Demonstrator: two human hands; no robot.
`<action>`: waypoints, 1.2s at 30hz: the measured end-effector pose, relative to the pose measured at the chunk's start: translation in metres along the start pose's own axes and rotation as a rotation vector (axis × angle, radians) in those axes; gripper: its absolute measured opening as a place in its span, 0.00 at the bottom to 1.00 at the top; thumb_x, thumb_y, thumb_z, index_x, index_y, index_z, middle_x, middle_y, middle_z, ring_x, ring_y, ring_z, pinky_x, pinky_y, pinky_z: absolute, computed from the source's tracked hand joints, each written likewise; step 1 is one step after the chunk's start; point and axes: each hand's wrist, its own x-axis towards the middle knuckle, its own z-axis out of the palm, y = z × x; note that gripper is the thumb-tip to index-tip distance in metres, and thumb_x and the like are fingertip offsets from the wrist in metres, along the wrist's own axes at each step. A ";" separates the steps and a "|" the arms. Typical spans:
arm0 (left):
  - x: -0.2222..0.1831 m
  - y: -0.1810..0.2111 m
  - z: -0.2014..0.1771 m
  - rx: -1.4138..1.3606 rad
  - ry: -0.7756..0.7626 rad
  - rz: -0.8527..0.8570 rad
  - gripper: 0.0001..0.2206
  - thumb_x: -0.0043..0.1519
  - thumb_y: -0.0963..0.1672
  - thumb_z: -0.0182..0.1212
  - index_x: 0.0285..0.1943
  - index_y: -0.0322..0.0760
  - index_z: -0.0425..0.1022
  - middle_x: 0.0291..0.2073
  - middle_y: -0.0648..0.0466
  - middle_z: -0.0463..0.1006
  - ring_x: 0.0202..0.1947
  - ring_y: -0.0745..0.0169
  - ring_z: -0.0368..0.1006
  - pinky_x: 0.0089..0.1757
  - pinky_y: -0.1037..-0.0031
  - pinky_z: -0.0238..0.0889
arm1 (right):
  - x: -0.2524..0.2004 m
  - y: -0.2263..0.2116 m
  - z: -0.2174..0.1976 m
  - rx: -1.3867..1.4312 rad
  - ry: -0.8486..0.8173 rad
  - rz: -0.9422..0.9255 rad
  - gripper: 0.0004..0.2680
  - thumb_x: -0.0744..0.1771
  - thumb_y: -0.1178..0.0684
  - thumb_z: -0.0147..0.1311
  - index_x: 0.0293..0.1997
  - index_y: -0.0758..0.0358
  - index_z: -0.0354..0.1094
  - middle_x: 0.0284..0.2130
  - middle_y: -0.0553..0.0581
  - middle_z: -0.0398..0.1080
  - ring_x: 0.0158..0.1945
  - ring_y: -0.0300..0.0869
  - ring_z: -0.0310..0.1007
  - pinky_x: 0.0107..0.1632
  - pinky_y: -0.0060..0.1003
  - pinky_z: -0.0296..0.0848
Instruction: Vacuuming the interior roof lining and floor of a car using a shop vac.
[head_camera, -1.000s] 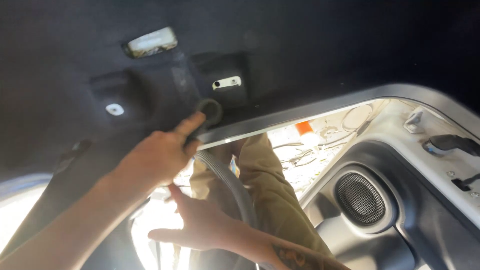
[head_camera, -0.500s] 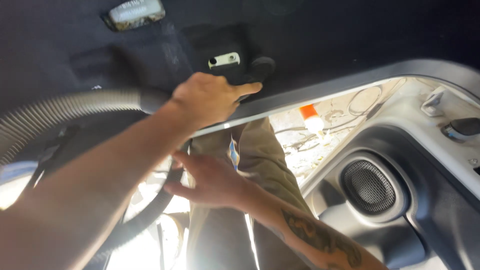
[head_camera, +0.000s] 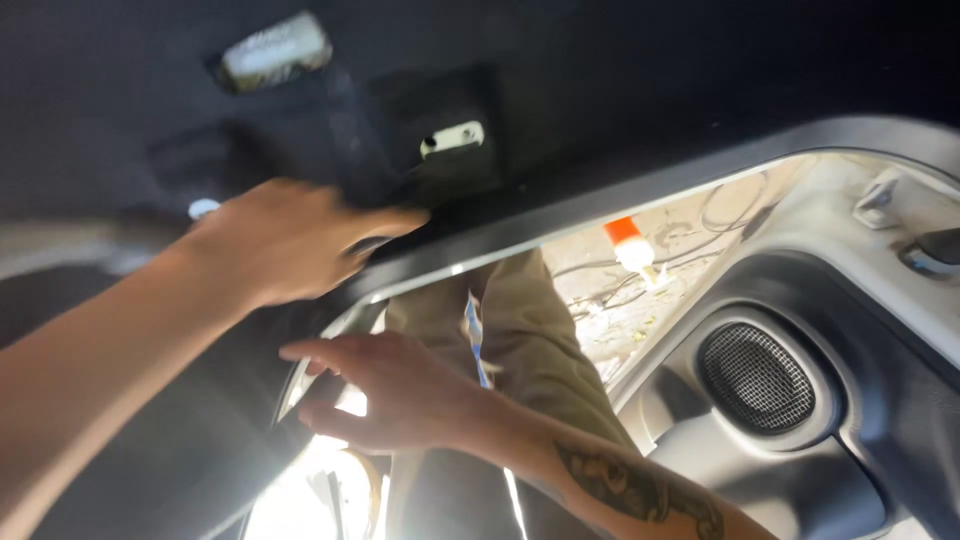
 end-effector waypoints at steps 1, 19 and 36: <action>0.004 -0.008 0.006 0.003 0.003 0.012 0.28 0.70 0.52 0.49 0.80 0.86 0.53 0.35 0.48 0.87 0.35 0.49 0.87 0.43 0.57 0.79 | 0.003 0.008 0.001 -0.003 0.009 0.009 0.23 0.65 0.44 0.52 0.67 0.64 0.65 0.48 0.60 0.79 0.42 0.48 0.83 0.43 0.41 0.78; 0.031 0.017 0.008 -0.026 0.296 0.225 0.30 0.67 0.47 0.52 0.81 0.74 0.59 0.43 0.41 0.85 0.36 0.35 0.85 0.36 0.54 0.77 | -0.004 0.132 -0.150 -0.786 1.148 -0.172 0.17 0.60 0.72 0.39 0.51 0.66 0.65 0.49 0.59 0.72 0.48 0.48 0.65 0.53 0.39 0.60; 0.000 0.022 -0.006 -0.176 -0.164 -0.027 0.29 0.73 0.51 0.45 0.83 0.87 0.48 0.32 0.51 0.85 0.25 0.58 0.80 0.37 0.62 0.76 | -0.004 0.132 -0.136 -0.787 1.087 -0.167 0.16 0.59 0.69 0.40 0.45 0.63 0.69 0.46 0.53 0.77 0.53 0.50 0.66 0.62 0.41 0.60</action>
